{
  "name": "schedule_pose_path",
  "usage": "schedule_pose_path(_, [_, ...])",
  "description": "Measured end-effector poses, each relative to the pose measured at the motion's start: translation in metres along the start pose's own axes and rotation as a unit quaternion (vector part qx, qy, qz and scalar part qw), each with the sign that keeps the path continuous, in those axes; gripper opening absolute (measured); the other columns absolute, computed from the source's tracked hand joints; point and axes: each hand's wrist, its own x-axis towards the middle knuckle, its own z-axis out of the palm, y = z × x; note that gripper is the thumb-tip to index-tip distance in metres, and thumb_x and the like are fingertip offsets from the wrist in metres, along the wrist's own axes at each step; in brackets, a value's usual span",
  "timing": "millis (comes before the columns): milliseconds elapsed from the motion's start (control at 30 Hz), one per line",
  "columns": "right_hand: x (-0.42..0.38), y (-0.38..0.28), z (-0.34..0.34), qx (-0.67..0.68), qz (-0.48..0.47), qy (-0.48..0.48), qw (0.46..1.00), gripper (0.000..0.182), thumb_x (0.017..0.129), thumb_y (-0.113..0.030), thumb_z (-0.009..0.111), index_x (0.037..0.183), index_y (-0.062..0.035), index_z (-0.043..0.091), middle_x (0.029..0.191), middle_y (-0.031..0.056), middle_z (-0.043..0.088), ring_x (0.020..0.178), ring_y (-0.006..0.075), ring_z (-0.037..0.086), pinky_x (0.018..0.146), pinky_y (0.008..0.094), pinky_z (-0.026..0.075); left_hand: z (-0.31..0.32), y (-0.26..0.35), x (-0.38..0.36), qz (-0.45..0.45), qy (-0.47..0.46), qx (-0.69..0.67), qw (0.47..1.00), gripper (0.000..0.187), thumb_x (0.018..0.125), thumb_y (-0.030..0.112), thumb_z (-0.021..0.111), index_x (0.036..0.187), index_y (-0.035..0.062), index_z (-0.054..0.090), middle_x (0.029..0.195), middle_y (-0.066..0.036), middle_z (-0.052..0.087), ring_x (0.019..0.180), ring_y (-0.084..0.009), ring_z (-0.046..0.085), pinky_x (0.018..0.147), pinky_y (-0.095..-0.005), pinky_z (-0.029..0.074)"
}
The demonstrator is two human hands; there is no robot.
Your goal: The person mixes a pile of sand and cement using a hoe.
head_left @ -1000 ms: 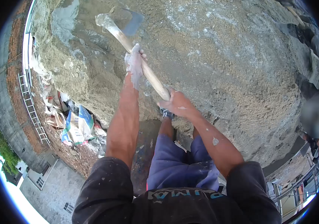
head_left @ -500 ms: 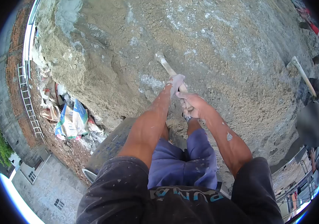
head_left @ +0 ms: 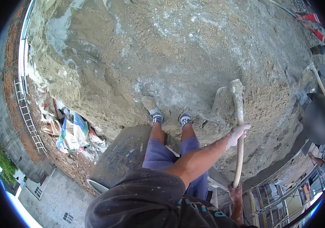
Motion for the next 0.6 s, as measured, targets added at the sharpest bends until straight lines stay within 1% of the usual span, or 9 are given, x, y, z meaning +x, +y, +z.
schedule_pose_path(67, [-0.016, 0.013, -0.006, -0.094, -0.063, 0.101, 0.988, 0.022, 0.077, -0.012, 0.065, 0.093, 0.0005, 0.056, 0.07, 0.0167, 0.059, 0.057, 0.0301, 0.061, 0.056, 0.0411, 0.048, -0.009, -0.03, 0.016, 0.009, 0.01, -0.073, 0.997, 0.03, 0.076, 0.037, 0.073, 0.087, 0.0165, 0.056, 0.074, 0.003, 0.053, 0.071, -0.0131, 0.052, 0.062, -0.032, 0.043])
schedule_pose_path(133, [0.003, 0.017, -0.01, -0.281, -0.134, 0.166, 0.936, 0.024, 0.078, -0.014, 0.066, 0.095, -0.0009, 0.057, 0.081, 0.0236, 0.062, 0.07, 0.0409, 0.063, 0.062, 0.0462, 0.049, -0.027, -0.031, 0.007, 0.003, -0.002, -0.142, 0.99, 0.028, 0.076, 0.036, 0.073, 0.084, 0.0168, 0.054, 0.069, 0.003, 0.052, 0.064, -0.0142, 0.052, 0.059, -0.0325, 0.043])
schedule_pose_path(200, [0.046, -0.005, 0.011, -0.248, -0.143, 0.136, 0.948, 0.028, 0.079, -0.018, 0.068, 0.099, -0.0031, 0.056, 0.091, 0.0247, 0.064, 0.082, 0.0458, 0.061, 0.068, 0.0498, 0.049, -0.055, 0.007, -0.006, 0.094, 0.051, -0.161, 0.981, 0.025, 0.077, 0.029, 0.072, 0.079, 0.016, 0.051, 0.064, 0.002, 0.051, 0.056, -0.0152, 0.052, 0.052, -0.0328, 0.043])
schedule_pose_path(267, [0.093, -0.049, 0.064, -0.202, -0.141, 0.107, 0.963, 0.032, 0.08, -0.02, 0.067, 0.106, -0.0054, 0.054, 0.09, 0.0227, 0.065, 0.084, 0.0448, 0.062, 0.07, 0.0496, 0.049, -0.091, 0.071, -0.032, 0.21, 0.126, -0.151, 0.958, 0.019, 0.076, 0.023, 0.071, 0.076, 0.0136, 0.054, 0.062, 0.001, 0.051, 0.051, -0.015, 0.051, 0.049, -0.0316, 0.042])
schedule_pose_path(367, [0.154, -0.155, 0.155, -0.16, -0.205, -0.019, 0.965, 0.062, 0.079, -0.036, 0.07, 0.125, 0.0001, 0.049, 0.09, 0.0256, 0.065, 0.086, 0.0428, 0.064, 0.075, 0.0477, 0.051, -0.161, 0.184, -0.088, 0.346, 0.228, -0.1, 0.905, 0.016, 0.078, 0.02, 0.07, 0.074, 0.0117, 0.057, 0.062, 0.001, 0.053, 0.052, -0.0133, 0.052, 0.049, -0.0301, 0.044])
schedule_pose_path(467, [0.143, -0.31, 0.234, -0.169, -0.276, -0.129, 0.937, 0.074, 0.076, -0.044, 0.069, 0.127, 0.0046, 0.048, 0.102, 0.0294, 0.063, 0.097, 0.0418, 0.062, 0.085, 0.0445, 0.049, -0.244, 0.274, -0.154, 0.493, 0.304, -0.043, 0.814, 0.02, 0.082, 0.025, 0.069, 0.08, 0.0094, 0.056, 0.064, 0.0, 0.055, 0.049, -0.0122, 0.052, 0.046, -0.0277, 0.045])
schedule_pose_path(500, [0.132, -0.361, 0.252, -0.118, -0.271, -0.201, 0.934, 0.073, 0.076, -0.043, 0.068, 0.128, 0.0053, 0.048, 0.101, 0.0283, 0.064, 0.096, 0.0414, 0.063, 0.085, 0.0429, 0.049, -0.263, 0.281, -0.178, 0.518, 0.363, 0.019, 0.774, 0.022, 0.084, 0.026, 0.068, 0.085, 0.0078, 0.055, 0.063, -0.001, 0.055, 0.049, -0.0122, 0.053, 0.045, -0.0283, 0.046])
schedule_pose_path(533, [0.132, -0.388, 0.285, -0.085, -0.324, -0.173, 0.926, 0.072, 0.075, -0.039, 0.07, 0.126, 0.0057, 0.048, 0.1, 0.0281, 0.064, 0.096, 0.0418, 0.063, 0.085, 0.0427, 0.049, -0.277, 0.286, -0.196, 0.538, 0.419, 0.081, 0.727, 0.024, 0.086, 0.026, 0.066, 0.09, 0.0062, 0.054, 0.063, -0.001, 0.054, 0.049, -0.0121, 0.053, 0.044, -0.029, 0.046])
schedule_pose_path(600, [0.135, -0.449, 0.328, -0.01, -0.322, -0.216, 0.922, 0.059, 0.074, -0.036, 0.072, 0.111, 0.007, 0.056, 0.082, 0.0228, 0.065, 0.076, 0.0334, 0.065, 0.071, 0.0405, 0.05, -0.31, 0.272, -0.207, 0.469, 0.495, 0.169, 0.712, 0.029, 0.089, 0.03, 0.061, 0.09, 0.0029, 0.05, 0.066, -0.006, 0.058, 0.055, -0.0141, 0.059, 0.046, -0.0277, 0.046])
